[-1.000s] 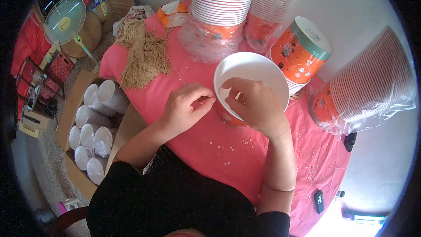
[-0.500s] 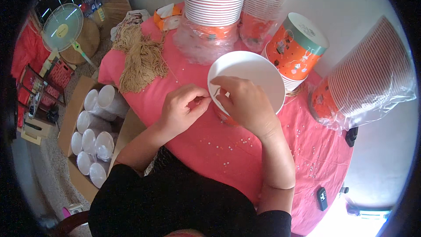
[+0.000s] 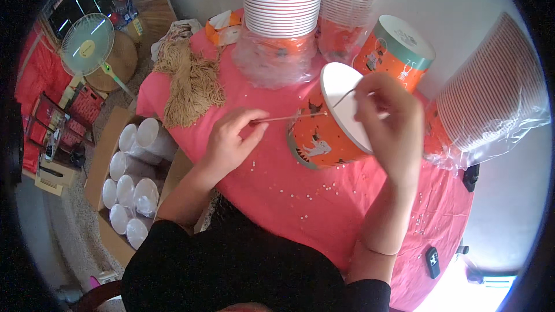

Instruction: Attaching string handles to decorative paper buckets.

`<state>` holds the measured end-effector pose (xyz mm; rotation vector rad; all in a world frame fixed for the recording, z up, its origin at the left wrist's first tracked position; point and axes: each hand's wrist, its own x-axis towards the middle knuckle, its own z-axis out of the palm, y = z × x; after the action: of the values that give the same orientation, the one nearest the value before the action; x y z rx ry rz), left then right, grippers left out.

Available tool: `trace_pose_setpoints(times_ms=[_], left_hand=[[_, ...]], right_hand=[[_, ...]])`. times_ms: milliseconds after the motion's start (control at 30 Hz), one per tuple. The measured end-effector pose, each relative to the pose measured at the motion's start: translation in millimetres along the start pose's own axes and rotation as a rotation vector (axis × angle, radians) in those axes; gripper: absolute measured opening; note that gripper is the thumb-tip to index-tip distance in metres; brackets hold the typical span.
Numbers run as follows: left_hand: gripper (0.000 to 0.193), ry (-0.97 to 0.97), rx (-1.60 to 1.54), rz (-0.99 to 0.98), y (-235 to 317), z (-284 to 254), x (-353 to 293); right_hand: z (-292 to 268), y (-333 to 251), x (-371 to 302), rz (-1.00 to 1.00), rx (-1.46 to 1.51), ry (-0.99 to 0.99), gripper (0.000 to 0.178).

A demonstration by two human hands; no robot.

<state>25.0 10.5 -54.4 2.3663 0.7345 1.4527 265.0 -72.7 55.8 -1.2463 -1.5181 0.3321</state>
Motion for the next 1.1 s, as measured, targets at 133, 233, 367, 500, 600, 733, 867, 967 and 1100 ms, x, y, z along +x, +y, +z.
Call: trace_pose_setpoints(times_ms=[133,233,367,500,600,733,867,967,1100], left_hand=[[0.014,-0.099,-0.201,-0.254,-5,-11,-6],[0.015,-0.219,-0.511,-0.511,-13,-21,-12],[0.018,-0.396,-0.754,-0.626,-18,-37,-10],[0.019,-0.480,-0.797,-0.623,-16,-41,-11],[0.019,-0.577,-0.865,-0.614,-14,-53,-8],[0.016,-0.665,-1.004,-0.618,-10,-61,-3],[0.014,-0.719,-1.190,-0.424,-6,-57,-1],[0.020,-0.702,-1.283,-0.442,12,-55,-1],[0.023,-0.591,-1.165,-0.434,37,-41,4]], right_hand=[[-30,4,3,-0.058,0.165,0.214,0.009],[-48,9,7,-0.204,0.419,0.352,0.012],[-76,20,4,-0.306,0.652,0.260,0.016],[-87,28,5,-0.336,0.915,0.333,0.021],[-106,32,-1,-0.461,1.035,0.278,0.026],[-122,29,-4,-0.546,0.934,0.509,0.028],[-125,13,-9,-0.552,0.895,0.342,0.028],[-110,7,-20,-0.430,0.875,0.011,0.032],[-94,-11,-9,-0.353,0.119,-0.614,0.028]])
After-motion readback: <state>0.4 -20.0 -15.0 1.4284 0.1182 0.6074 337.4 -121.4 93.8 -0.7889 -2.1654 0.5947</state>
